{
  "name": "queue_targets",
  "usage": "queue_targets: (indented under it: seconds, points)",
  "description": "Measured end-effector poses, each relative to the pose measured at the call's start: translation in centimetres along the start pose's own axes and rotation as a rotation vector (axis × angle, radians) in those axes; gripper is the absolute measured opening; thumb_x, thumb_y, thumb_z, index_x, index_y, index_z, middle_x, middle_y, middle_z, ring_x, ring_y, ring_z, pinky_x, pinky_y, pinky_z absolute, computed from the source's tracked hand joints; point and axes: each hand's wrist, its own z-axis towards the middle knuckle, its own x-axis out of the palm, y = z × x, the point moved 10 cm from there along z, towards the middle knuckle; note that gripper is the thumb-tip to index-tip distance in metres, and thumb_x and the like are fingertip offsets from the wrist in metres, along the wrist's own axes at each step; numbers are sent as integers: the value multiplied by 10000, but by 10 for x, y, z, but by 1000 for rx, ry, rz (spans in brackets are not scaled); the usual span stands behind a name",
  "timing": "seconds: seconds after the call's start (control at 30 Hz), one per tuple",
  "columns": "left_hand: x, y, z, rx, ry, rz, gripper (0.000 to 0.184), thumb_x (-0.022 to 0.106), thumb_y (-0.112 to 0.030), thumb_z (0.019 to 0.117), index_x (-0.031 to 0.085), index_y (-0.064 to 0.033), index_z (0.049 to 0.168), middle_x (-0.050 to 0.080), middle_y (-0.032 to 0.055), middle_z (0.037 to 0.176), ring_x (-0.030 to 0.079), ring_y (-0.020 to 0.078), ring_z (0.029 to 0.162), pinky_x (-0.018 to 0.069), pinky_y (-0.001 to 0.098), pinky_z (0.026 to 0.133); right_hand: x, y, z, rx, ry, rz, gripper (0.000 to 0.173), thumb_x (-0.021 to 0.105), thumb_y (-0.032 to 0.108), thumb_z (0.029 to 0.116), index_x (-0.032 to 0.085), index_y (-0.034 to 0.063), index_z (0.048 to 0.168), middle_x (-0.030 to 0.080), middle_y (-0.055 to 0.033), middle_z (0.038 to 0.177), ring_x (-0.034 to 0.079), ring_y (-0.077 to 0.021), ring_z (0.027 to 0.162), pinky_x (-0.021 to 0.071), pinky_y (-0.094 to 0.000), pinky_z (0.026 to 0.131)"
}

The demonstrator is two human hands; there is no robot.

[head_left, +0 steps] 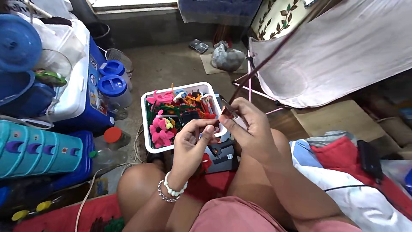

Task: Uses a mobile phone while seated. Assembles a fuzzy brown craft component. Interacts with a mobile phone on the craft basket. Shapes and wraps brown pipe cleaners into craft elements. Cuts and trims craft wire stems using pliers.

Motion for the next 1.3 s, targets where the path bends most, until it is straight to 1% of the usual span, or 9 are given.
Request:
queue_targets:
  seconds: [0.13,0.27,0.4,0.47,0.6,0.73,1.1,1.23,1.3]
  points:
    - [1,4,2,-51,41,38,105,611,-60,1012,676,1,1068,705,7,947,703,88,784,636,278,747,4,4,3,-9,57,-12,191,645,200,983,697,28,1048,655,-6,989,623,-8,886,537,-163,761]
    - [4,11,1,-137,83,-88,136,565,-55,1036,689,-6,1064,724,29,959,721,120,820,639,309,783,4,6,6,-29,79,-46,204,638,223,986,701,35,1034,645,-3,960,605,-6,855,519,-158,732]
    - [8,10,0,-155,91,-90,123,548,-58,1047,666,-24,1062,703,0,944,704,81,772,637,256,697,6,7,7,-33,92,-53,197,636,207,982,704,36,1053,652,-3,972,611,-9,876,525,-159,759]
    - [9,6,1,-113,95,14,125,543,-60,1049,658,-13,1060,696,0,948,706,81,768,641,254,689,7,6,8,-34,99,-67,198,632,206,983,708,38,1054,663,-11,990,623,-14,892,534,-169,771]
    - [6,-2,3,85,97,311,144,577,-61,1030,679,39,1045,705,48,965,710,79,785,640,251,717,10,-3,7,-9,113,-89,200,623,214,989,704,42,1052,656,-11,975,614,-25,861,527,-176,737]
    - [4,-3,2,144,83,414,119,637,-63,991,709,30,1007,703,54,954,704,62,804,628,219,718,12,-8,6,0,106,-69,207,612,203,996,698,27,1063,654,-17,970,615,-18,821,532,-167,707]
    - [10,3,-1,12,101,219,89,630,-36,987,705,5,1008,708,28,956,711,90,786,642,259,720,6,-1,-2,-31,71,0,187,612,162,997,681,3,1068,651,-41,998,628,-43,863,553,-195,747]
    - [18,-6,-5,0,39,189,105,611,-34,994,711,-8,1014,714,17,933,710,92,785,636,262,739,-8,9,-7,-106,81,24,252,600,231,1026,674,-1,1090,642,-46,1030,620,-60,919,548,-216,796]
    - [24,-13,-11,4,8,140,113,595,-43,1009,707,-30,1013,720,5,932,708,89,794,630,263,751,-22,16,-17,-150,88,-18,351,566,333,1049,670,5,1120,642,-54,1074,614,-78,981,539,-246,842]
